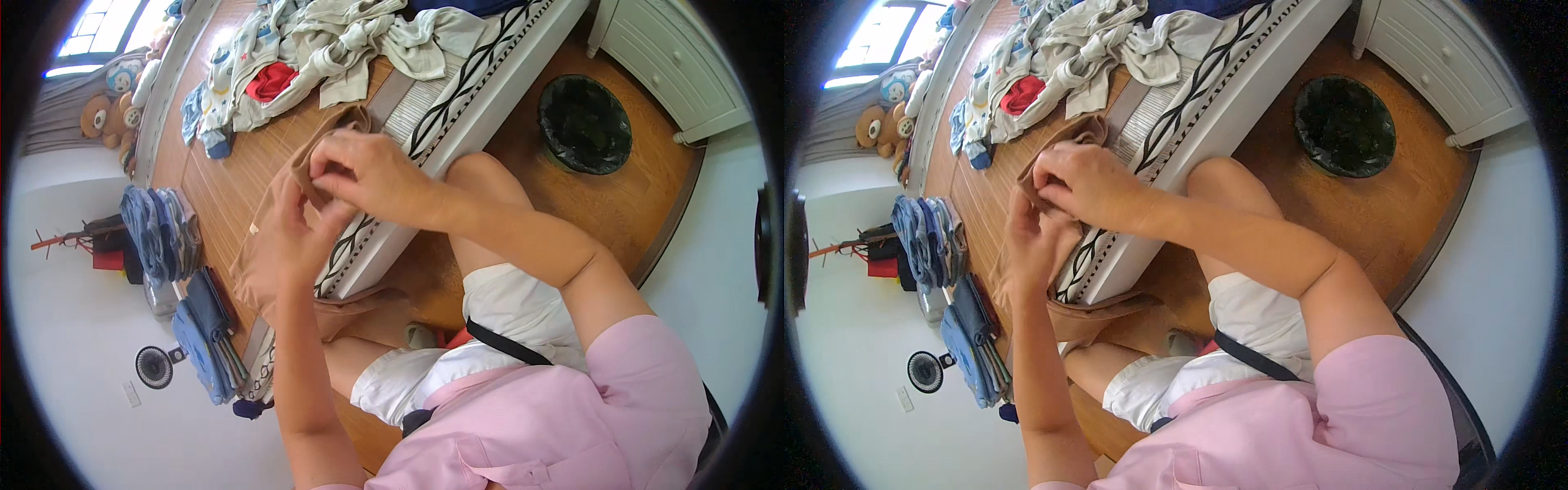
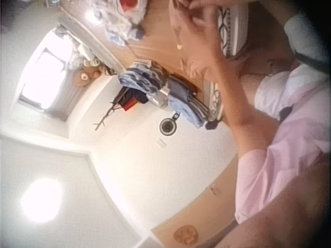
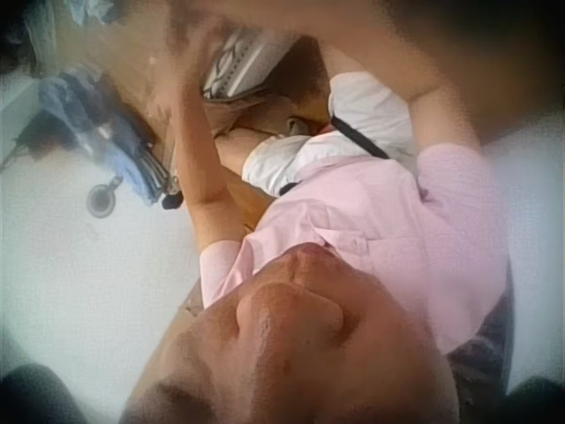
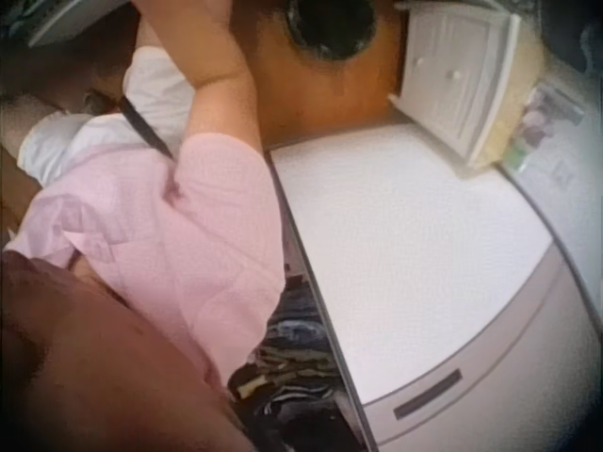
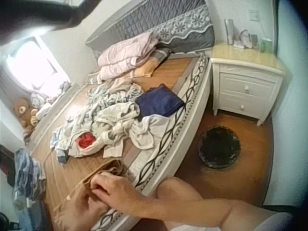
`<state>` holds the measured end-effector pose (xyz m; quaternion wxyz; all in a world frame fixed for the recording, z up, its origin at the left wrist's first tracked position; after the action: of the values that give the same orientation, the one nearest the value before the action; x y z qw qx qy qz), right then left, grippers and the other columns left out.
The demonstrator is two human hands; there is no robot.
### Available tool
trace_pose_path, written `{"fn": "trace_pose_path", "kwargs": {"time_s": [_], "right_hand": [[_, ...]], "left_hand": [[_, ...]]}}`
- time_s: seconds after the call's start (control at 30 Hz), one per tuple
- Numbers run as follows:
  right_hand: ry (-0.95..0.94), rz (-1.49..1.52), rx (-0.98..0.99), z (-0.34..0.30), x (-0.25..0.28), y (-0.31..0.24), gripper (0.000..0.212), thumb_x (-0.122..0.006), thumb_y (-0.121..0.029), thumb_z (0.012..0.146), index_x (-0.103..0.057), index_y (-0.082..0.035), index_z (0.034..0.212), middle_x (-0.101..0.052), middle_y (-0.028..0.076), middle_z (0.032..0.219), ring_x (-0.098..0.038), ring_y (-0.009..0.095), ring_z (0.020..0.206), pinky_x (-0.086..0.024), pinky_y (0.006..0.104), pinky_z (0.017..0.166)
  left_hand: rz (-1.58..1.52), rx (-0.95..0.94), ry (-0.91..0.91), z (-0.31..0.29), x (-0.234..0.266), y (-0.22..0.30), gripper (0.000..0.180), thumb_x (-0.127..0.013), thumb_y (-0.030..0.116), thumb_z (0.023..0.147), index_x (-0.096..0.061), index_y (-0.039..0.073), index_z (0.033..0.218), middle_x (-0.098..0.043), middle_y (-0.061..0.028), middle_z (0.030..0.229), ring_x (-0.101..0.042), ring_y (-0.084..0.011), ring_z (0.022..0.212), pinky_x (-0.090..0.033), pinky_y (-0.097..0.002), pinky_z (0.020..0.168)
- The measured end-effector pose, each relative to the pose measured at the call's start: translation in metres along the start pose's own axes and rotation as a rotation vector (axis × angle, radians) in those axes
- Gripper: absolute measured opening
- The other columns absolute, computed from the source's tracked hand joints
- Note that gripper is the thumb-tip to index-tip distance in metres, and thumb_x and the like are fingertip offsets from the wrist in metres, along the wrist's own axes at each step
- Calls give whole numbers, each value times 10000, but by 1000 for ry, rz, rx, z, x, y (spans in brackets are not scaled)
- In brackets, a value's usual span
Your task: Folding various items of clothing including a sweatshirt, trousers, and baby clothes on a bed.
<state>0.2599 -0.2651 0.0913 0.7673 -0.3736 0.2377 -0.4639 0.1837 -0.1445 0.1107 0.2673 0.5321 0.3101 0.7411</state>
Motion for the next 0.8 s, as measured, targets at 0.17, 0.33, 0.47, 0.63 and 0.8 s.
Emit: {"fn": "trace_pose_path", "kwargs": {"time_s": [0.17,0.33,0.47,0.63,0.8], "right_hand": [[-68,32,-18,-16,-21,-24,130,-674,-62,784,-617,-33,897,-616,127,882,-627,262,786,-494,348,715],[130,-32,21,-17,11,-19,183,-616,-21,830,-653,-56,1005,-628,82,1035,-625,170,864,-516,292,746],[90,-167,-175,-17,55,31,291,-612,-41,789,-651,-89,1073,-630,110,1025,-651,226,850,-539,326,724],[-175,-229,-43,-14,28,30,416,-619,-53,727,-619,-95,1141,-630,124,1042,-648,235,862,-526,344,798],[-352,-222,-17,-7,17,30,416,-615,-48,705,-633,-80,1119,-627,128,1046,-647,246,860,-524,360,788]], "left_hand": [[393,-181,80,-17,8,11,330,-648,38,830,-563,-8,1146,-616,-104,1080,-600,-199,1001,-463,-311,882],[306,-113,207,-19,33,-4,171,-592,97,939,-604,-14,1067,-655,-44,850,-576,-102,763,-461,-243,677],[316,-193,242,-20,45,14,163,-572,145,969,-632,-5,991,-561,29,696,-437,-27,638,-344,-197,548],[286,-113,268,-25,55,18,174,-568,161,973,-625,-2,960,-526,43,669,-404,-26,623,-327,-207,535],[281,-107,251,-28,58,27,192,-557,179,980,-616,-1,950,-522,46,661,-409,-28,621,-336,-207,538]]}}
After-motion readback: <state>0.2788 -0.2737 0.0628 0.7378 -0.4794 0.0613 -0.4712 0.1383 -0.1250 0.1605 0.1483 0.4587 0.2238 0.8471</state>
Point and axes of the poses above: each hand's wrist, its own z-axis towards the middle knuckle, its own x-axis out of the back of the hand, y = z × x, the point moved 5 cm from there along z, towards the middle knuckle
